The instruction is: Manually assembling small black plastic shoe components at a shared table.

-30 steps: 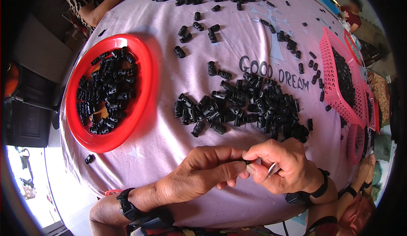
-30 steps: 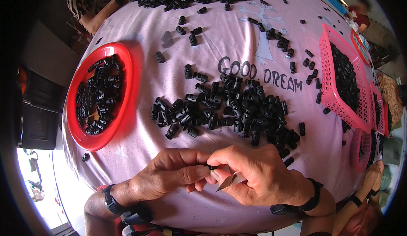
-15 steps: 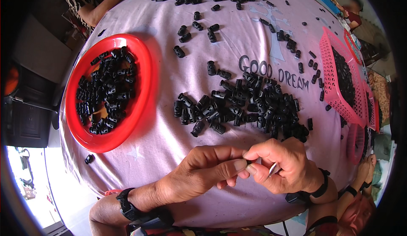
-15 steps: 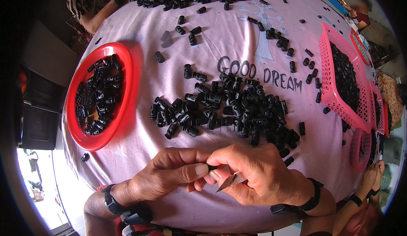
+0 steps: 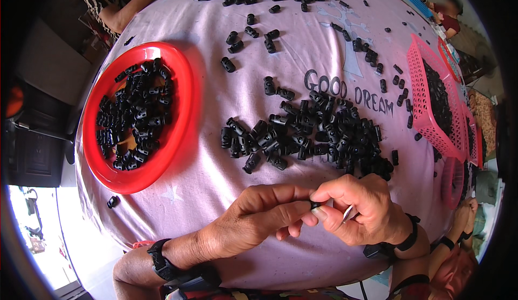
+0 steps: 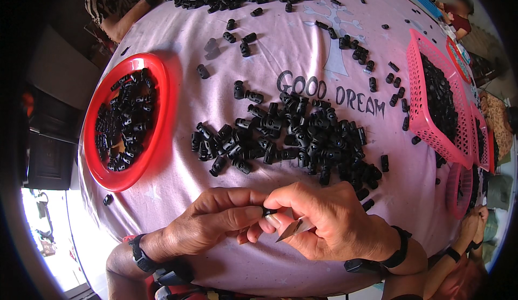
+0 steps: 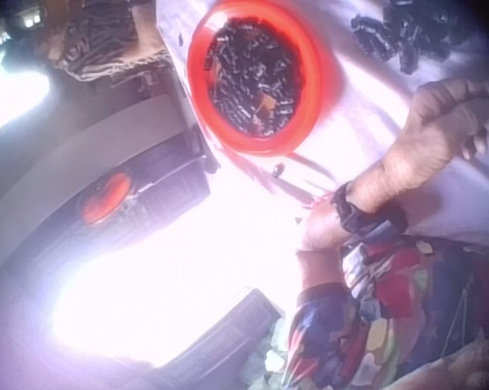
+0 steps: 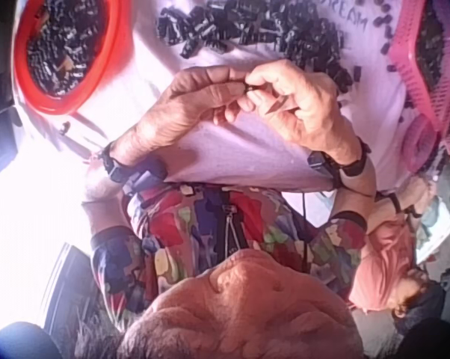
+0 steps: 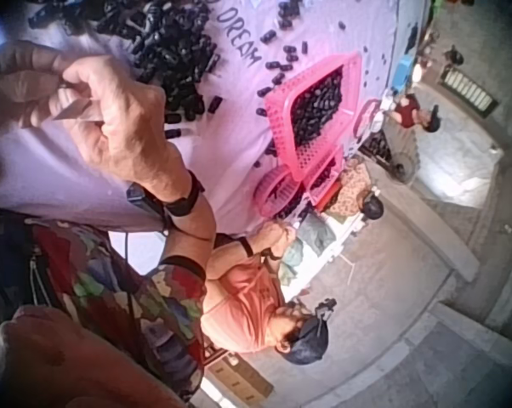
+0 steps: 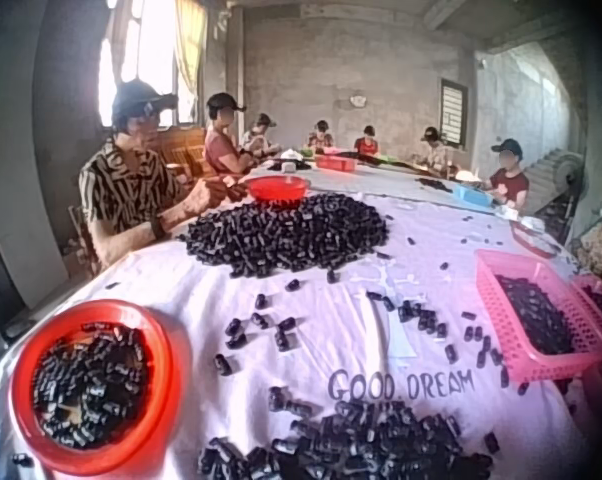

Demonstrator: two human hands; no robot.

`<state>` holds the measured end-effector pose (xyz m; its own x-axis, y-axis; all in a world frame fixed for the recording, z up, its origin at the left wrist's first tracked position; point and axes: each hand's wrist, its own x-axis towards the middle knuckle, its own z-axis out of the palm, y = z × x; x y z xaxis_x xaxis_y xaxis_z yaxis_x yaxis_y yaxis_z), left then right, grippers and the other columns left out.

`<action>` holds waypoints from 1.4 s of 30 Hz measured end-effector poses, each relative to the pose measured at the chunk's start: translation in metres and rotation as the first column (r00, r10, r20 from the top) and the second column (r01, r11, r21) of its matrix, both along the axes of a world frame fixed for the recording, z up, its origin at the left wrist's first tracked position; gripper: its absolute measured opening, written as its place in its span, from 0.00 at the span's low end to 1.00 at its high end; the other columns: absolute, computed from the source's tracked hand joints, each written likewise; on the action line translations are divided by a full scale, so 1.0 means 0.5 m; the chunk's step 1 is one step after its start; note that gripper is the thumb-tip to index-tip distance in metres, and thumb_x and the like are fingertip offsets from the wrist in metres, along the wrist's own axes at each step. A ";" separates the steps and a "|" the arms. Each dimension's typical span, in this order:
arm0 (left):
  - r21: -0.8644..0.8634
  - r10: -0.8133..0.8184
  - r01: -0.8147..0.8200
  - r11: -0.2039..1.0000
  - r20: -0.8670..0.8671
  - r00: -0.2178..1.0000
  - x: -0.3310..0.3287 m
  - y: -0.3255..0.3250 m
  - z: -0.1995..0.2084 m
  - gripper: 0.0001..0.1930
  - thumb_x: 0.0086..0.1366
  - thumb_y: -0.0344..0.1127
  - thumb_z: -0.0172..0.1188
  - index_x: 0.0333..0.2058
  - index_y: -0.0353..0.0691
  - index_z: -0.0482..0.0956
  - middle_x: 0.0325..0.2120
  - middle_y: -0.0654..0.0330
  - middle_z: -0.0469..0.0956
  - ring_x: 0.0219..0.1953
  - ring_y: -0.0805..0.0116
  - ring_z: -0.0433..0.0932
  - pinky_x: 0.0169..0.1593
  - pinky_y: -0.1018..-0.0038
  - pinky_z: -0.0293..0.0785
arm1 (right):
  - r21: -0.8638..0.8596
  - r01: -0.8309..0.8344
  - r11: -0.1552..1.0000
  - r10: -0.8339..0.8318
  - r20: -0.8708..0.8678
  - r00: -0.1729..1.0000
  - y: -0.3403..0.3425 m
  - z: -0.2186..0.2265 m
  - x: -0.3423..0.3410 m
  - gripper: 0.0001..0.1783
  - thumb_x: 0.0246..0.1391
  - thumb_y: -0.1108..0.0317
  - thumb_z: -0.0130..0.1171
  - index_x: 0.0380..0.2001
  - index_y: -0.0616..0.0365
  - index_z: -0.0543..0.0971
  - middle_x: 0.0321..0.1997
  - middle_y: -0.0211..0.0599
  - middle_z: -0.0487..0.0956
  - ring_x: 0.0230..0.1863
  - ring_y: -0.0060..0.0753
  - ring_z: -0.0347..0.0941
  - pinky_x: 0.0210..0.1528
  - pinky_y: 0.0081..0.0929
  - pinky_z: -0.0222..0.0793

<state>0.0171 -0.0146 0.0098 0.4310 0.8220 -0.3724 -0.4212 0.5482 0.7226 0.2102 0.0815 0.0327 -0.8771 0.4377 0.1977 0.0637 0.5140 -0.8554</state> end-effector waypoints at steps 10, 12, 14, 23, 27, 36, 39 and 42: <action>0.012 -0.001 0.001 1.000 -0.010 1.000 0.001 0.000 -0.002 0.15 0.70 0.38 0.49 0.50 0.36 0.72 0.35 0.70 0.76 0.31 0.86 0.69 0.34 0.87 0.67 | 0.019 -0.005 1.000 0.005 -0.016 1.000 -0.001 -0.006 0.000 0.09 0.52 0.78 0.55 0.37 0.67 0.71 0.20 0.35 0.79 0.18 0.16 0.74 0.19 0.14 0.67; 0.001 0.001 -0.001 1.000 -0.002 1.000 0.001 -0.002 -0.004 0.15 0.70 0.38 0.49 0.50 0.36 0.72 0.35 0.70 0.76 0.31 0.86 0.69 0.34 0.87 0.67 | 0.010 -0.007 1.000 0.007 -0.013 1.000 -0.001 -0.005 0.000 0.09 0.52 0.78 0.55 0.37 0.67 0.71 0.20 0.36 0.79 0.18 0.16 0.74 0.19 0.14 0.67; -0.011 0.003 -0.003 1.000 0.006 1.000 0.001 -0.002 -0.005 0.15 0.70 0.37 0.49 0.50 0.36 0.71 0.35 0.70 0.76 0.31 0.85 0.69 0.34 0.87 0.67 | 0.000 -0.009 1.000 0.009 -0.009 1.000 -0.001 -0.006 0.000 0.09 0.52 0.78 0.55 0.37 0.67 0.71 0.20 0.36 0.79 0.19 0.16 0.74 0.20 0.14 0.67; -0.008 -0.010 0.010 1.000 -0.020 1.000 -0.001 0.000 -0.002 0.15 0.70 0.38 0.48 0.50 0.36 0.71 0.35 0.70 0.77 0.31 0.86 0.70 0.34 0.87 0.67 | -0.004 -0.004 1.000 0.004 -0.010 1.000 -0.002 -0.011 0.000 0.09 0.53 0.78 0.55 0.37 0.68 0.70 0.21 0.37 0.79 0.20 0.17 0.75 0.20 0.13 0.68; -0.001 -0.006 0.006 1.000 -0.014 1.000 0.000 0.000 -0.002 0.16 0.70 0.36 0.48 0.52 0.35 0.70 0.35 0.69 0.77 0.31 0.85 0.70 0.34 0.86 0.67 | 0.002 -0.004 1.000 0.004 -0.034 0.999 -0.002 -0.012 -0.001 0.09 0.52 0.79 0.55 0.37 0.67 0.71 0.20 0.36 0.79 0.18 0.17 0.74 0.19 0.14 0.67; -0.022 0.021 -0.020 1.000 0.044 0.999 0.000 -0.003 -0.010 0.18 0.69 0.35 0.47 0.55 0.33 0.67 0.35 0.68 0.78 0.32 0.84 0.70 0.35 0.85 0.68 | 0.024 -0.005 1.000 0.006 -0.023 1.000 0.000 -0.006 -0.004 0.08 0.52 0.78 0.55 0.36 0.67 0.71 0.19 0.34 0.78 0.16 0.16 0.72 0.18 0.14 0.65; -0.034 0.031 -0.029 0.999 0.060 0.998 -0.001 -0.004 -0.010 0.19 0.69 0.35 0.47 0.55 0.32 0.67 0.35 0.68 0.78 0.32 0.84 0.70 0.35 0.85 0.68 | 0.026 -0.002 1.000 0.002 -0.025 1.000 0.000 -0.010 -0.003 0.08 0.52 0.78 0.55 0.36 0.67 0.71 0.19 0.34 0.78 0.16 0.16 0.73 0.18 0.14 0.65; -0.036 0.025 -0.023 0.999 0.058 0.998 -0.001 -0.001 -0.008 0.18 0.69 0.36 0.48 0.55 0.33 0.67 0.34 0.69 0.77 0.32 0.84 0.70 0.35 0.85 0.68 | 0.017 -0.002 1.000 0.002 -0.018 1.000 -0.001 -0.009 -0.002 0.08 0.53 0.78 0.55 0.37 0.67 0.71 0.20 0.35 0.78 0.17 0.17 0.74 0.18 0.14 0.66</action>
